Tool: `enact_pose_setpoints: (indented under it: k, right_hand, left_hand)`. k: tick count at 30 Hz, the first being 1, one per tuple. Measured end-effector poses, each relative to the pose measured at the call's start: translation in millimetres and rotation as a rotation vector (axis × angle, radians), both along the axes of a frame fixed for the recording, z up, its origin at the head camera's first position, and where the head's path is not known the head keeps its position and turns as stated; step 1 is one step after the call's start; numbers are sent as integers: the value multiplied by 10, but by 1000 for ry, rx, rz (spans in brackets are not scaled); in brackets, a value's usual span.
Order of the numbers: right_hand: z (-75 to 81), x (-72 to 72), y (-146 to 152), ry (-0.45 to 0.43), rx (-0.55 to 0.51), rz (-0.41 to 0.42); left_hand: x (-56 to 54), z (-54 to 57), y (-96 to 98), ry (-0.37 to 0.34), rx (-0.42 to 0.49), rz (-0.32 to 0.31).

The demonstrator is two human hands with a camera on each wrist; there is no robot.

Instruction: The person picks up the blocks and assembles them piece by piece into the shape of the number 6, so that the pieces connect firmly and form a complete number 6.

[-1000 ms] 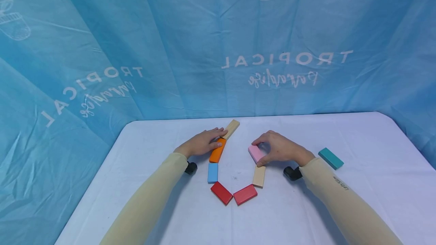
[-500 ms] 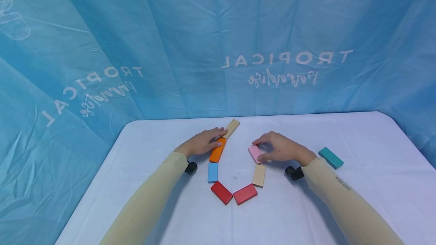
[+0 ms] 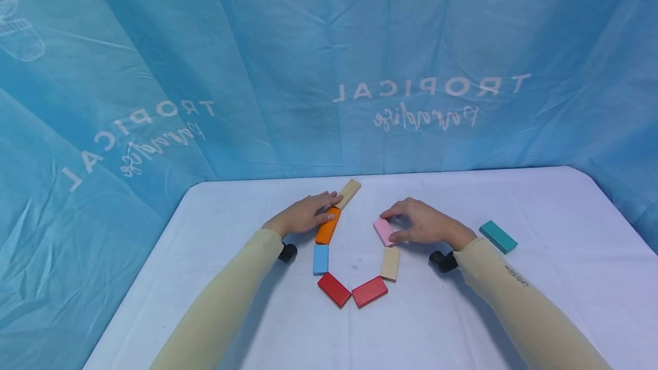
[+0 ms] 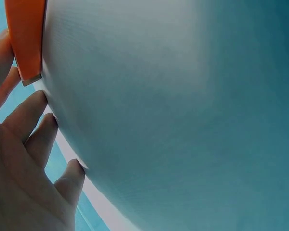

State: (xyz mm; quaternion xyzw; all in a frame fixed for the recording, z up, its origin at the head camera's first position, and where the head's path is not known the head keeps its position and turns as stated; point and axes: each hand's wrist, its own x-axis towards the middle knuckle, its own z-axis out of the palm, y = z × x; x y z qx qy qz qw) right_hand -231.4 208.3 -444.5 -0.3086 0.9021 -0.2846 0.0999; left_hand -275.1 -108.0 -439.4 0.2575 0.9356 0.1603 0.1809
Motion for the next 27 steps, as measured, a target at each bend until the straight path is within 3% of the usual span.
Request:
enact_pose_setpoints:
  k: [13,27]
  right_hand:
    - [-24,42,53,16,-37,-50]
    - [18,217,317,79,-116,-137]
  left_hand:
    - [-7,11,-11,0,3,1]
    - [10,22,1,8,-3,-10]
